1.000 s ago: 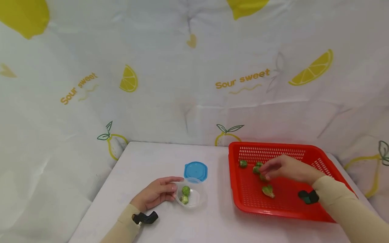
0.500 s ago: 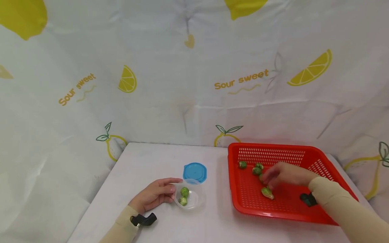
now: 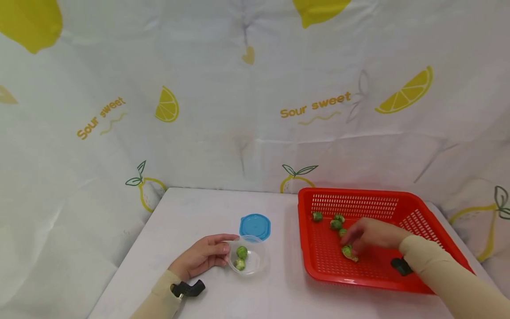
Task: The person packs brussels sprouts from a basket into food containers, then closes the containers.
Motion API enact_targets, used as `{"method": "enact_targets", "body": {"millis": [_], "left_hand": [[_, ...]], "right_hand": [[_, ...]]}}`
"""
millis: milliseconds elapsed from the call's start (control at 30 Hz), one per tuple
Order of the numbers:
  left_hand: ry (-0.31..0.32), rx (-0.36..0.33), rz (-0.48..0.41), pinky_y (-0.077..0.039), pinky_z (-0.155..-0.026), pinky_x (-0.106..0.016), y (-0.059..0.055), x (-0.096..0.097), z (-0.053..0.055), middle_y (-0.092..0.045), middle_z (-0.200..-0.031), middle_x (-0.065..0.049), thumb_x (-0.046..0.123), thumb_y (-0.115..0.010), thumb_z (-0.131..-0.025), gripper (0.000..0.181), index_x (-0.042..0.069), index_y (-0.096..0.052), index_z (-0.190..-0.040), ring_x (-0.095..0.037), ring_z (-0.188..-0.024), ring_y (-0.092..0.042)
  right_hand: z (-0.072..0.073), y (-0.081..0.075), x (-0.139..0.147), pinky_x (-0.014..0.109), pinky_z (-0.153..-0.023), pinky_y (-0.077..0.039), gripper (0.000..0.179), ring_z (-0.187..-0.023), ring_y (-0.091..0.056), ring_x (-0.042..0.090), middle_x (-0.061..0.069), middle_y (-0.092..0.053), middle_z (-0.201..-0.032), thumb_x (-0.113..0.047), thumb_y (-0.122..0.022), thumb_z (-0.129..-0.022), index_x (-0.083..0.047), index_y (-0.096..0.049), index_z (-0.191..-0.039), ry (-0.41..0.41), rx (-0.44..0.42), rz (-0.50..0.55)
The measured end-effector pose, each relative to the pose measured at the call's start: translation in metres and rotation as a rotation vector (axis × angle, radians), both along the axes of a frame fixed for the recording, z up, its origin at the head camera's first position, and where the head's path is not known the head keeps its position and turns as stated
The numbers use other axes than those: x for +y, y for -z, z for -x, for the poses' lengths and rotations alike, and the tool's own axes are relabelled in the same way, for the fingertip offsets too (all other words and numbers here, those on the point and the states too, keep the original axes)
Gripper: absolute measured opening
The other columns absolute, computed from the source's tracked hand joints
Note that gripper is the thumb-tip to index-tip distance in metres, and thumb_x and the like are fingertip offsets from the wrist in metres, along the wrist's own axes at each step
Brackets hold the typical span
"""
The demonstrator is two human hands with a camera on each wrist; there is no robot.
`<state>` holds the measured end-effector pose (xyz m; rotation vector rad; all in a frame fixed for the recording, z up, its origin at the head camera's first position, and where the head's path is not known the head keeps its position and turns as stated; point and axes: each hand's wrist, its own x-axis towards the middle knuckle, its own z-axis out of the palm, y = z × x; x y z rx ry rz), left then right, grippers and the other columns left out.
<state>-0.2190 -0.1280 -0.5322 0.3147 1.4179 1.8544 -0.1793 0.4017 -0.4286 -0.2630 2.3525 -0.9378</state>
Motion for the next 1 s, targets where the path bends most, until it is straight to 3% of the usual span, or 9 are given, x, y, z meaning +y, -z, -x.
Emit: {"method": "enact_targets", "body": {"millis": [733,1000], "left_hand": [[-0.003,0.002,0.002,-0.064,-0.084,-0.024,0.001,-0.001,0.0,-0.071,-0.098,-0.001,0.015,-0.07,-0.106,0.054,0.009,-0.055,-0.157,-0.012,-0.088,-0.07],[0.005,0.013,-0.009,-0.064,-0.085,-0.024,-0.001,0.0,0.0,-0.07,-0.098,0.0,0.014,-0.068,-0.107,0.054,0.008,-0.054,-0.158,-0.011,-0.088,-0.071]], "right_hand": [[0.001,0.004,-0.005,0.025,-0.081,-0.059,0.03,-0.098,-0.069,0.024,0.007,-0.08,-0.114,-0.011,-0.086,-0.089,-0.006,-0.083,-0.118,0.016,0.016,-0.044],[-0.001,-0.005,-0.003,0.023,-0.079,-0.059,0.028,-0.095,-0.068,0.018,0.006,-0.079,-0.117,-0.014,-0.085,-0.091,-0.01,-0.084,-0.118,0.012,0.067,-0.068]]}}
